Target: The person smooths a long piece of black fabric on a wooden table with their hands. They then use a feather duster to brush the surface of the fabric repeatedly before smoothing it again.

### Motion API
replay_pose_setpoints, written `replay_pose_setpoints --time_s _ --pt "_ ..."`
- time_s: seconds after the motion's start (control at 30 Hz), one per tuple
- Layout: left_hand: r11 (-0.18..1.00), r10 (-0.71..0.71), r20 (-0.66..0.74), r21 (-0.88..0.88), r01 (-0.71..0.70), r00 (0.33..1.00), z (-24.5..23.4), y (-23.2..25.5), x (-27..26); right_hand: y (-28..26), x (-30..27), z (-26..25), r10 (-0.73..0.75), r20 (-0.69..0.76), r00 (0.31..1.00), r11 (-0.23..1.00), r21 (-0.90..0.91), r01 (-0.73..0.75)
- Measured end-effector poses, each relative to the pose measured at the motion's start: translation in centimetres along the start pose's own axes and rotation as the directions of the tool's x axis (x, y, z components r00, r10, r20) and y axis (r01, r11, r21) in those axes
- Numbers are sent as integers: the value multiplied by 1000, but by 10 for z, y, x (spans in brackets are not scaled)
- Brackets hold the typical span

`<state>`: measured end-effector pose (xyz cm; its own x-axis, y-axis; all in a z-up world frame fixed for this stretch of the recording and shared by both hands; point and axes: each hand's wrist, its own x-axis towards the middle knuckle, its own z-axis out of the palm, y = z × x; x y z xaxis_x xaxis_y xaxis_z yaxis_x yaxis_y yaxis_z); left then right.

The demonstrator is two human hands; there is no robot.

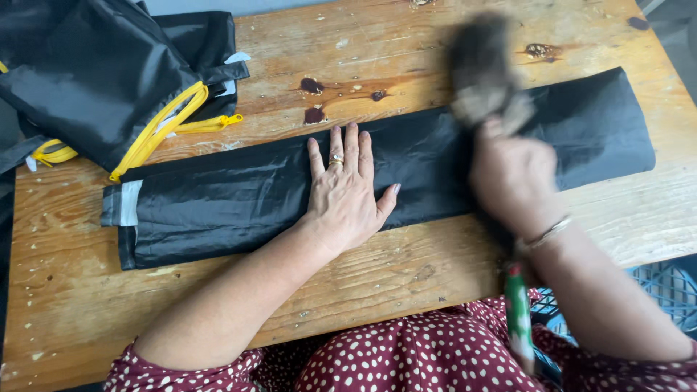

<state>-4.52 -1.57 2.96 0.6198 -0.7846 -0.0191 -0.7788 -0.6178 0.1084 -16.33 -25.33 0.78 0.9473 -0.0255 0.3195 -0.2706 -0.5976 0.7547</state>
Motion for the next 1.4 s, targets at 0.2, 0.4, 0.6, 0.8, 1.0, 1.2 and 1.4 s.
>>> replay_pose_setpoints --time_s 0.2,0.4,0.6,0.8,1.0,1.2,1.4 --pt "1000 -3 -6 19 3 1000 9 -6 -2 -38 10 -95 -102 93 990 719 695 9" --pt "993 23 -267 121 10 963 25 -9 -3 25 -10 19 104 -16 994 994 29 -103" --pt "984 7 -260 174 40 966 30 -5 0 45 -15 66 226 96 969 970 71 -233" --pt "974 17 -242 221 39 970 28 -4 -1 -29 6 -64 14 -89 996 933 361 19" --pt "971 16 -226 235 39 974 24 -10 -6 -22 5 -78 -73 -85 994 964 250 92" --pt "961 18 -137 277 21 990 20 -14 -4 46 -26 58 195 79 978 980 26 -197" --pt "995 42 -312 96 -13 949 10 -9 4 55 -10 33 163 289 943 934 263 -242"
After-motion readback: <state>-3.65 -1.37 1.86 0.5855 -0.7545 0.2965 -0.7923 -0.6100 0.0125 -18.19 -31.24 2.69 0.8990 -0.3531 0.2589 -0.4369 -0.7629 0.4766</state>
